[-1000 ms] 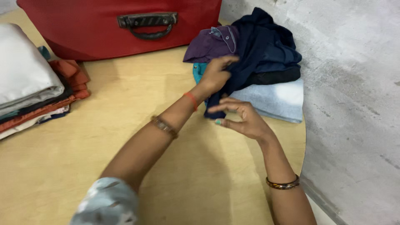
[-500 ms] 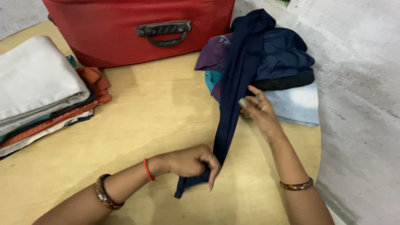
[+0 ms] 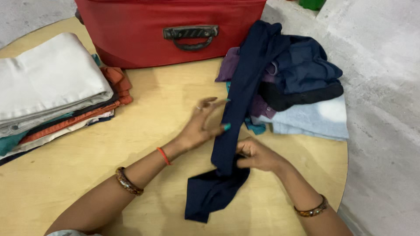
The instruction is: The person folds several garments on a round wooden table. They fold a black pair of pants, a teal checkered shirt, white jeans, and a navy blue shirt, stacking each item neatly after folding.
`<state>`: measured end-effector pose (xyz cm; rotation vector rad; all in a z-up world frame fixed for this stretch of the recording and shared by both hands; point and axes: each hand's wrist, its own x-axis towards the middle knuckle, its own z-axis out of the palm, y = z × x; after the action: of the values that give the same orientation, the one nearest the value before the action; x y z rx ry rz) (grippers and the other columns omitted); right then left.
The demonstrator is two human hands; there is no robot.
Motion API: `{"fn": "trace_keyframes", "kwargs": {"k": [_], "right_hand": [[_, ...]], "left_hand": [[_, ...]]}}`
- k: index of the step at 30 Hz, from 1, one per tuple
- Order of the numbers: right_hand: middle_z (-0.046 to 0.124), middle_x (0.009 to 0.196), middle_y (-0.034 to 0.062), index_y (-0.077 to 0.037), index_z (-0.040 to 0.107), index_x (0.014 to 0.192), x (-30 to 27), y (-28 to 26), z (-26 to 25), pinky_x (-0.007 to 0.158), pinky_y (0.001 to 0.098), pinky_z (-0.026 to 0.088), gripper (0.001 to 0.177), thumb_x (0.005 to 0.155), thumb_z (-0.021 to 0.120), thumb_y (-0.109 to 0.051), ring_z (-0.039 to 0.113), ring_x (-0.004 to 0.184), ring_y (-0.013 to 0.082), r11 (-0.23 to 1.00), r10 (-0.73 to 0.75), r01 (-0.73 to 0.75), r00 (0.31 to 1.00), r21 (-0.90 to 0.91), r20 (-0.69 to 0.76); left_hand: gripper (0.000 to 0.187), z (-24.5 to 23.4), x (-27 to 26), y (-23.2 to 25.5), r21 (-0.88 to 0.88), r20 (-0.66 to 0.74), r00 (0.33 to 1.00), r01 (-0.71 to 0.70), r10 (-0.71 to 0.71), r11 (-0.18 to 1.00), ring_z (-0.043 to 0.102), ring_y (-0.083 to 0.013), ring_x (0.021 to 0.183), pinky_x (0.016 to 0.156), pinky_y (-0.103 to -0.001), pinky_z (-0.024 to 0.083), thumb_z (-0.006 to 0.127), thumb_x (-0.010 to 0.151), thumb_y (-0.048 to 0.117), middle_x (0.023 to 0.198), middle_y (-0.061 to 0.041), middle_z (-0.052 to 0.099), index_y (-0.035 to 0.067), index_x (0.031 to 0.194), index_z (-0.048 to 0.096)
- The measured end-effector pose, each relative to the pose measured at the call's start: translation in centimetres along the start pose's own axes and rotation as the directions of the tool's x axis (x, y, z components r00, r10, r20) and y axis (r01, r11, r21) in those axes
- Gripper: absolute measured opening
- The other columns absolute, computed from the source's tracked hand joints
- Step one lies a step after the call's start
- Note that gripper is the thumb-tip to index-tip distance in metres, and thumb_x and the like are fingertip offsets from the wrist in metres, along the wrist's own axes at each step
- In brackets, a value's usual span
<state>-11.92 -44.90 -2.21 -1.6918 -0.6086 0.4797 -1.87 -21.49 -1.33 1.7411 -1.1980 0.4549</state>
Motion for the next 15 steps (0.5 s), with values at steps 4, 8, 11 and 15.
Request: {"fn": "trace_keyframes", "kwargs": {"k": [4,8,11,15], "right_hand": [[0.073,0.100,0.0046,0.002,0.075,0.109,0.2,1.0,-0.4,0.085,0.0259,0.051,0.031,0.081,0.062,0.007,0.065,0.094,0.0086,0.976,0.163,-0.173,0.983,-0.132,-0.083],[0.072,0.101,0.0043,-0.001,0.071,0.112,0.2,2.2,-2.3,0.087,0.0294,0.053,0.023,0.091,0.062,0.000,0.067,0.094,0.0106,0.992,0.088,-0.119,0.868,-0.033,-0.489],[0.073,0.111,0.0042,-0.002,0.066,0.122,0.8,2.7,-4.5,0.094,0.0304,0.055,0.028,0.095,0.058,-0.002,0.069,0.099,0.0136,0.999,-0.054,0.039,0.680,-0.037,-0.731],[0.067,0.124,0.0052,-0.001,0.058,0.135,3.6,4.3,-9.5,0.107,0.0302,0.048,0.038,0.097,0.059,-0.002,0.063,0.117,0.0146,0.974,-0.223,0.132,0.459,-0.182,-0.860]], "left_hand": [[0.085,3.1,-0.7,-0.9,-0.588,0.286,0.930,0.362,-0.232,0.724,0.059,-0.0152,0.126,0.105,-0.030,0.048,0.041,0.072,-0.014,0.140,-0.011,0.060,0.014,0.153,0.041],[0.057,4.6,-2.1,-2.4,-0.384,0.239,0.905,0.420,-0.351,0.822,0.067,-0.0146,0.099,0.085,-0.027,0.053,0.045,0.075,-0.019,0.107,-0.010,0.074,0.003,0.122,0.068],[0.046,4.8,-2.3,-3.8,-0.446,0.253,0.887,0.461,-0.386,0.767,0.063,-0.0142,0.085,0.073,-0.026,0.049,0.043,0.074,-0.021,0.094,-0.008,0.070,-0.001,0.103,0.072],[0.040,5.9,-2.9,-4.9,-0.540,0.306,0.886,0.463,-0.349,0.702,0.063,-0.0126,0.086,0.074,-0.023,0.049,0.044,0.068,-0.021,0.095,-0.004,0.065,-0.002,0.092,0.069]]}}
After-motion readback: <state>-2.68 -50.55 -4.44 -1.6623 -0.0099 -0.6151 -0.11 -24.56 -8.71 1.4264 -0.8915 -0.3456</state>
